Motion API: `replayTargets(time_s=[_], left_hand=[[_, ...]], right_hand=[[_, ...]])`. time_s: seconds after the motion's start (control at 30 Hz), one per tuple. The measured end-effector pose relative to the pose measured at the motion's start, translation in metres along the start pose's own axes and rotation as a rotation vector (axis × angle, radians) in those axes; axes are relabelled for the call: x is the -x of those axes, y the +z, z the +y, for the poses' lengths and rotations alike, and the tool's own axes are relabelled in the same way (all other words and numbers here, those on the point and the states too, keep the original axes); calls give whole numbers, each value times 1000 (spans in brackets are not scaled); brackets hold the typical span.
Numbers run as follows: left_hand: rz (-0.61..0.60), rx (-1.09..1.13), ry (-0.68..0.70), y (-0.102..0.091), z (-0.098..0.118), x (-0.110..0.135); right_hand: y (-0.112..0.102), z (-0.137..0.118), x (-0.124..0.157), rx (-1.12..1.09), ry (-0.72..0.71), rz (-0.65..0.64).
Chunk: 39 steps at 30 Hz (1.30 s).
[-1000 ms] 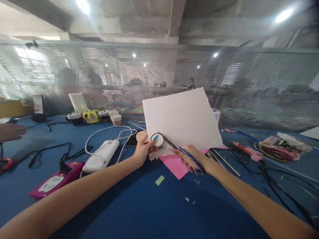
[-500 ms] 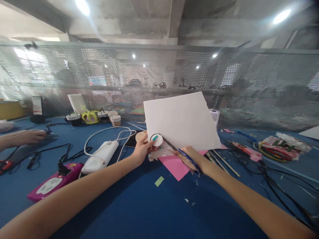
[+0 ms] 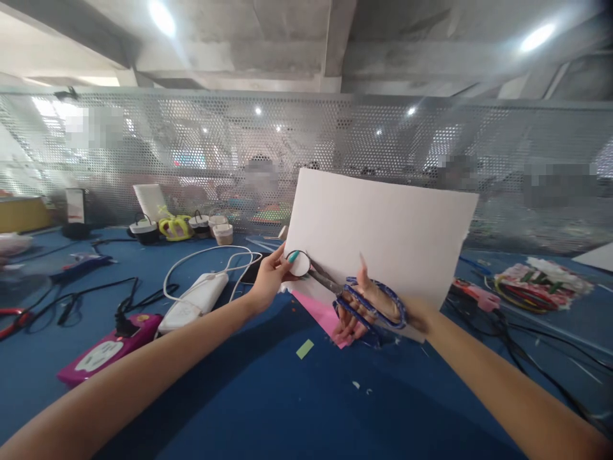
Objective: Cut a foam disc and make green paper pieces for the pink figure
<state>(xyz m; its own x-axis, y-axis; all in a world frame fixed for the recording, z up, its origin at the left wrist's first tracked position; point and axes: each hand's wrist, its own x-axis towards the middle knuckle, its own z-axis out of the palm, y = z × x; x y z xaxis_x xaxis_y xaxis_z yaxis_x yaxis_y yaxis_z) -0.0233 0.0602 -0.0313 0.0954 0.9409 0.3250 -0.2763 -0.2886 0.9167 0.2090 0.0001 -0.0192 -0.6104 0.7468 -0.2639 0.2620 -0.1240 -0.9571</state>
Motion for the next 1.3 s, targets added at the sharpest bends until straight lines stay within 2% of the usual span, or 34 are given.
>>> replayTargets(time_s=[0.13, 0.27, 0.37, 0.47, 0.6, 0.67, 0.77, 0.87, 0.93, 1.2, 1.3], left_hand=[[78, 18, 4, 7, 5, 4], [143, 23, 5, 12, 8, 6], [154, -3, -13, 11, 5, 3], [177, -36, -24, 3, -2, -4], [313, -10, -42, -16, -10, -14], [305, 3, -47, -22, -11, -16], [274, -2, -43, -21, -9, -14], [165, -28, -34, -13, -2, -10], [85, -49, -27, -8, 4, -7], [-13, -103, -59, -5, 27, -7], [-35, -122, -71, -3, 31, -6]], right_hand=[[0, -9, 5, -127, 79, -132], [5, -16, 6, -173, 69, -147], [9, -18, 9, -160, 68, -107], [13, -17, 12, -99, 98, -81], [15, -14, 17, -13, 198, -93], [15, -15, 18, 19, 169, -67], [12, -16, 16, 63, 37, 9], [6, -15, 14, 133, -49, 143], [1, -12, 13, 162, -65, 181], [-16, -16, 19, 137, -30, 54], [-14, -17, 19, 124, -45, 81]])
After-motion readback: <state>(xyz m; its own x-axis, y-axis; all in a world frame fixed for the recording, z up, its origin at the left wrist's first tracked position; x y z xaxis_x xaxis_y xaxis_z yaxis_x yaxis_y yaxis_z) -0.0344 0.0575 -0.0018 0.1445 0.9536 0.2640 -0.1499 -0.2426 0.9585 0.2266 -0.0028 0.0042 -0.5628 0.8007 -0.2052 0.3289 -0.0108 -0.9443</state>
